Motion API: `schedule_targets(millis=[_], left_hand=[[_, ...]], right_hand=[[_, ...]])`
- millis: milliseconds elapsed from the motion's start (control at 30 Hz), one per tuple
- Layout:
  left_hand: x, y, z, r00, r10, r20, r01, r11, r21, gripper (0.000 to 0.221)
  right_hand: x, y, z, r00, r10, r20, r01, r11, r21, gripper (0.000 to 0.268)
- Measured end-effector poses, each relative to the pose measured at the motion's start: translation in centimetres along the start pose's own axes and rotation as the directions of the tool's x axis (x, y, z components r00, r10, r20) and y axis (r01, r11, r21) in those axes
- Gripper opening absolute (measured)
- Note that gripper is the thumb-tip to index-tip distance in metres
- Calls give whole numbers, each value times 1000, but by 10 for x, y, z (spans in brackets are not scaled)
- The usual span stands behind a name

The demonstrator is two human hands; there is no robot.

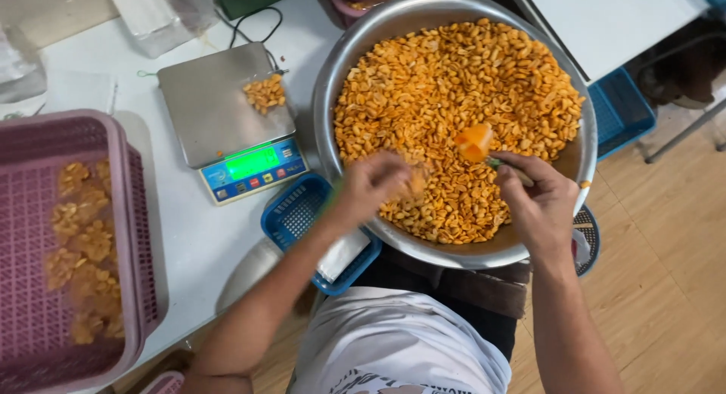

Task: The person is scooping snacks from a large metal bowl into small plastic bags using a small orange scoop.

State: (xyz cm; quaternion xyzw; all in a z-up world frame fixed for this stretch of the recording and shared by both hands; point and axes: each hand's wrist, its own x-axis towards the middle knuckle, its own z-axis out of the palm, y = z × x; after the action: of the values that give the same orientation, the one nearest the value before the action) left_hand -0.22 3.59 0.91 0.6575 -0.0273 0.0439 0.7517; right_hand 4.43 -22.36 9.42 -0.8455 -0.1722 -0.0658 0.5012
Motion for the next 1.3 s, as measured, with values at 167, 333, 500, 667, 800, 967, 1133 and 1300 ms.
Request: schedule_targets(millis=[167, 333, 500, 667, 800, 967, 1133, 1300], left_hand=[[39, 3, -140, 852, 411, -323, -334, 903, 269, 15], [38, -58, -248, 760, 534, -371, 93, 475, 875, 8], [28, -33, -188, 744, 653, 140, 36, -249, 968, 35], [23, -19, -227, 751, 526, -400, -152, 727, 670, 9], [-125, 4, -329, 795, 322, -514, 94, 772, 629, 10], [-346, -29, -448, 853, 215, -475, 330, 482, 812, 33], [-436, -80, -396, 837, -109, -537, 393, -564, 727, 45], [-214, 43, -186, 629, 49, -776, 776, -98, 623, 40]], right_hand=[[-10, -5, 16, 969, 198, 146, -152, 949, -276, 19], [-43, 25, 51, 922, 258, 287, -148, 924, -353, 20], [-46, 36, 51, 884, 316, 344, -210, 927, -310, 30], [-41, 22, 38, 811, 497, 309, -365, 842, -398, 28], [-37, 42, 18, 838, 484, 252, -373, 845, -383, 30], [-27, 40, 8, 942, 293, 164, -177, 848, -500, 30], [-18, 39, 40, 918, 300, 259, -190, 907, -375, 26], [-7, 34, 68, 870, 394, 295, -305, 902, -306, 24]])
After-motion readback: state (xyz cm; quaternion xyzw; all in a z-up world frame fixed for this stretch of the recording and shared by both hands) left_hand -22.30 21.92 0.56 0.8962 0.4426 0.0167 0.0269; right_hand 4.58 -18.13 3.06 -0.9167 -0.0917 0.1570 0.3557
